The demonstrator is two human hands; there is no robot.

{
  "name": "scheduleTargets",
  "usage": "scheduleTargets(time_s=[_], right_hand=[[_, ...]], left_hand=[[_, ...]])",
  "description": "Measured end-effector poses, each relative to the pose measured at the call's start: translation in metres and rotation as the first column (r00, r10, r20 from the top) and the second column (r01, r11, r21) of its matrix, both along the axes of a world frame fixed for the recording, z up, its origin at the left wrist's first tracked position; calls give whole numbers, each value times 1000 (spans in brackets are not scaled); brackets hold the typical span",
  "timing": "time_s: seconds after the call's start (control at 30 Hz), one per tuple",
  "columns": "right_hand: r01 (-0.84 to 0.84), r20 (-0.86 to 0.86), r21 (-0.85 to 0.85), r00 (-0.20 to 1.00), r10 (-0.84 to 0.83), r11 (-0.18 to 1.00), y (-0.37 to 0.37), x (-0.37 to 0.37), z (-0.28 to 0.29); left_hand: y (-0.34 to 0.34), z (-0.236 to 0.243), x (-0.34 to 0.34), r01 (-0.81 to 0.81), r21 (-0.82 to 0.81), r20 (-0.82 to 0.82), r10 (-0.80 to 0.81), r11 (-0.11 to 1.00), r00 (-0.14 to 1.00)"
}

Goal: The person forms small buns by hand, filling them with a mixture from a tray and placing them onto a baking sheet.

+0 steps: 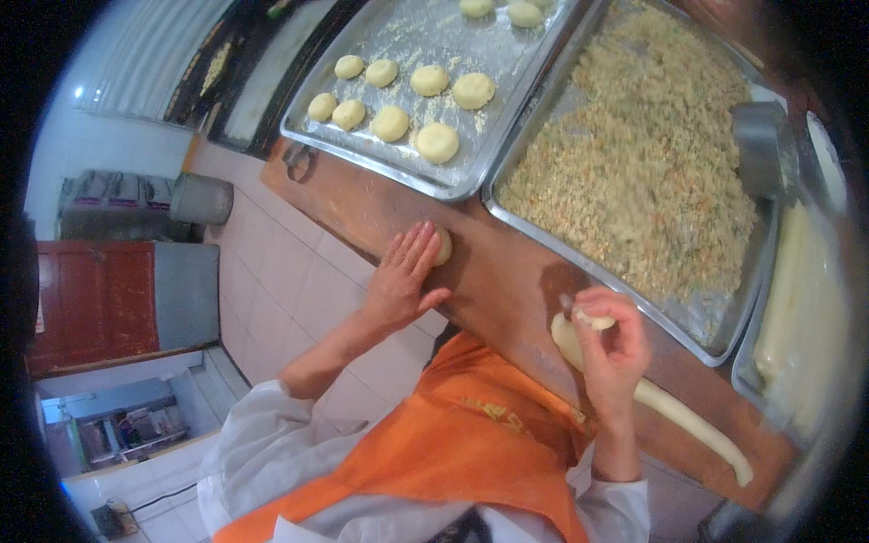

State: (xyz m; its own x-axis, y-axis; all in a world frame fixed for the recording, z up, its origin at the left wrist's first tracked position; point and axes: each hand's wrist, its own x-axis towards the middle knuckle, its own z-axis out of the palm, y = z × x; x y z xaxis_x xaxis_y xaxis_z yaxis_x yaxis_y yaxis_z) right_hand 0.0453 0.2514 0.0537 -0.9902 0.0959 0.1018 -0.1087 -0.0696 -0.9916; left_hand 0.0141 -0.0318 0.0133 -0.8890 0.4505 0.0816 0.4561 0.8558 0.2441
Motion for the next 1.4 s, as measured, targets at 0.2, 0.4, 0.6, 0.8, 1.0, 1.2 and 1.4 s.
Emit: scheduleTargets(time_s=[0.2, 0.4, 0.6, 0.8, 1.0, 1.2, 1.4], right_hand=[[-30, -36, -31, 999, 29, 999, -9, -8, 11], [-15, -68, 24, 998, 16, 1000, 1, 3, 13], [22, 103, -59, 995, -16, 998, 6, 4, 8], [14, 210, -79, 978, 3, 997, 11, -5, -2], [-2, 231, -88, 973, 23, 996, 2, -10, 3], [67, 281, 6, 957, -66, 998, 14, -4, -9], [89, 303, -8, 949, -82, 996, 17, -2, -4]], left_hand=[[8, 1, -10, -6, 16, 9, 5, 1000, 1000], [-11, -8, -28, -279, 310, 141, 246, 909, 959], [16, 17, -9, -113, 351, 165, 57, 929, 985], [37, 88, -67, -4, 423, -160, 79, 906, 984], [53, 77, -238, -228, 564, 24, 260, 793, 965], [80, 29, -308, -384, 411, 117, 370, 827, 922], [56, 42, -301, -324, 294, -83, 362, 899, 929]])
